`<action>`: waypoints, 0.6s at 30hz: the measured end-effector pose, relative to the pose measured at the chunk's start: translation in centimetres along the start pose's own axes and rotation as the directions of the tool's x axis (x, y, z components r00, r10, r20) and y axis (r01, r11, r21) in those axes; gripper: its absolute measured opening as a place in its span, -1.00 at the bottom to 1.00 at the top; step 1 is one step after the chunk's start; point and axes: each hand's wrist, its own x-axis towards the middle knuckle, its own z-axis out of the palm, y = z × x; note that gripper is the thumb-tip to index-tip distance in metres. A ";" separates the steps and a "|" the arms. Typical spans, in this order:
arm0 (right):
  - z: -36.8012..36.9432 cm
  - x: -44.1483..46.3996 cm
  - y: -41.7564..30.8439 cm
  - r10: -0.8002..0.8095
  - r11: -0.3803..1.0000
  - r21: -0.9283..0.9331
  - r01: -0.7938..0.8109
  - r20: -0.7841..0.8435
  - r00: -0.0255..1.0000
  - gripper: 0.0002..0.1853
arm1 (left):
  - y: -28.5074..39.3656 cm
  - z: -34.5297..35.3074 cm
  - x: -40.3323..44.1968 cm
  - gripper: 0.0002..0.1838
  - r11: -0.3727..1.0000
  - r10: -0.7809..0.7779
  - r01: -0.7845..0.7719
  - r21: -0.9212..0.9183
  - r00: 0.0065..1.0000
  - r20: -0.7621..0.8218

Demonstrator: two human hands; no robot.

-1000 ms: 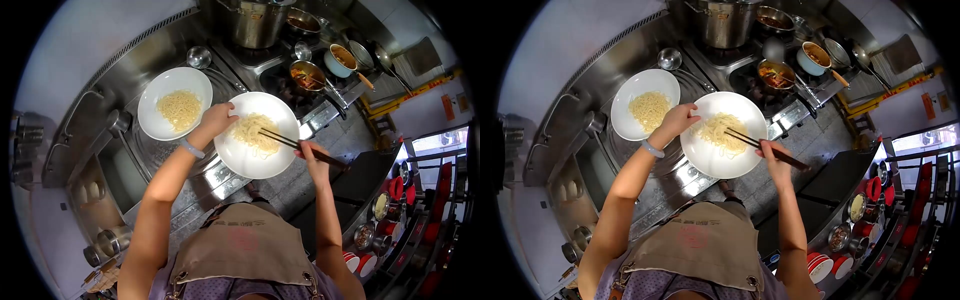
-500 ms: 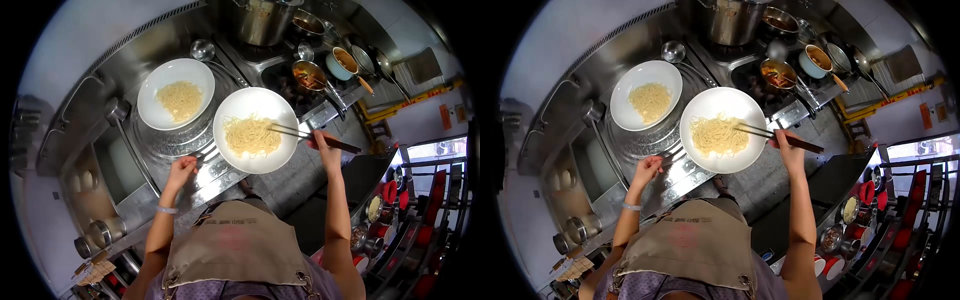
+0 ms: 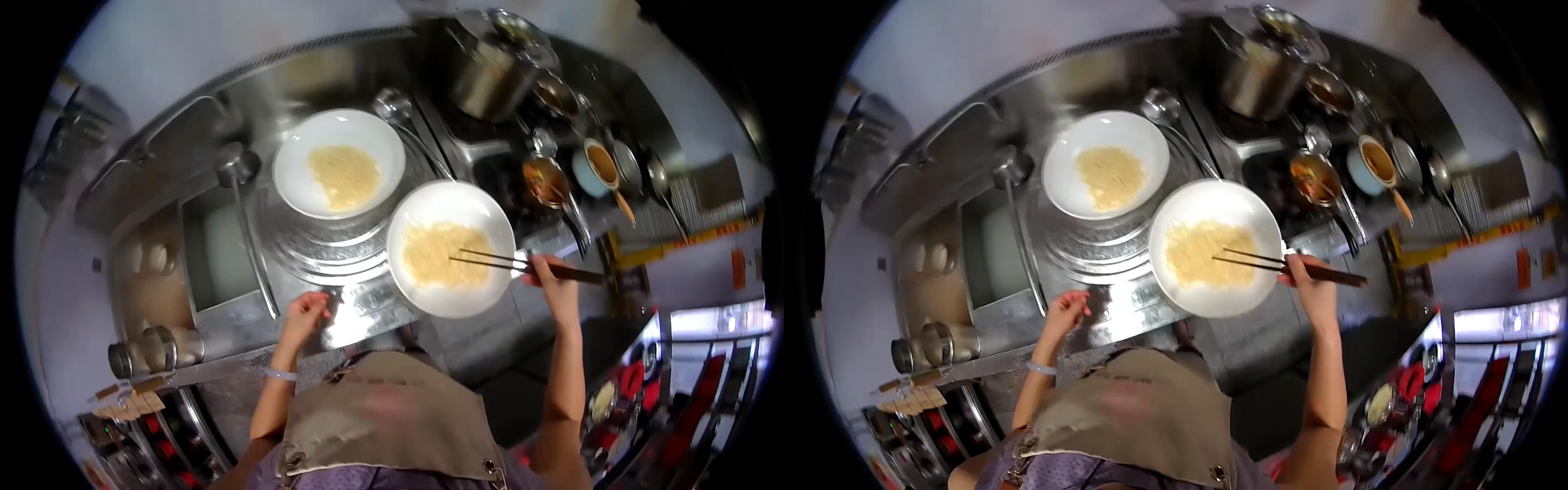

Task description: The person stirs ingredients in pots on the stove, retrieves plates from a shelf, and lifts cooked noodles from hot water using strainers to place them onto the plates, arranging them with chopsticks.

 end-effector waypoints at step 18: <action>25.1 15.8 -1.2 -0.092 0.935 0.350 -0.057 0.396 0.914 -0.75 | -4.3 -3.2 -8.8 -0.84 0.985 -0.087 0.015 -0.173 0.904 -0.419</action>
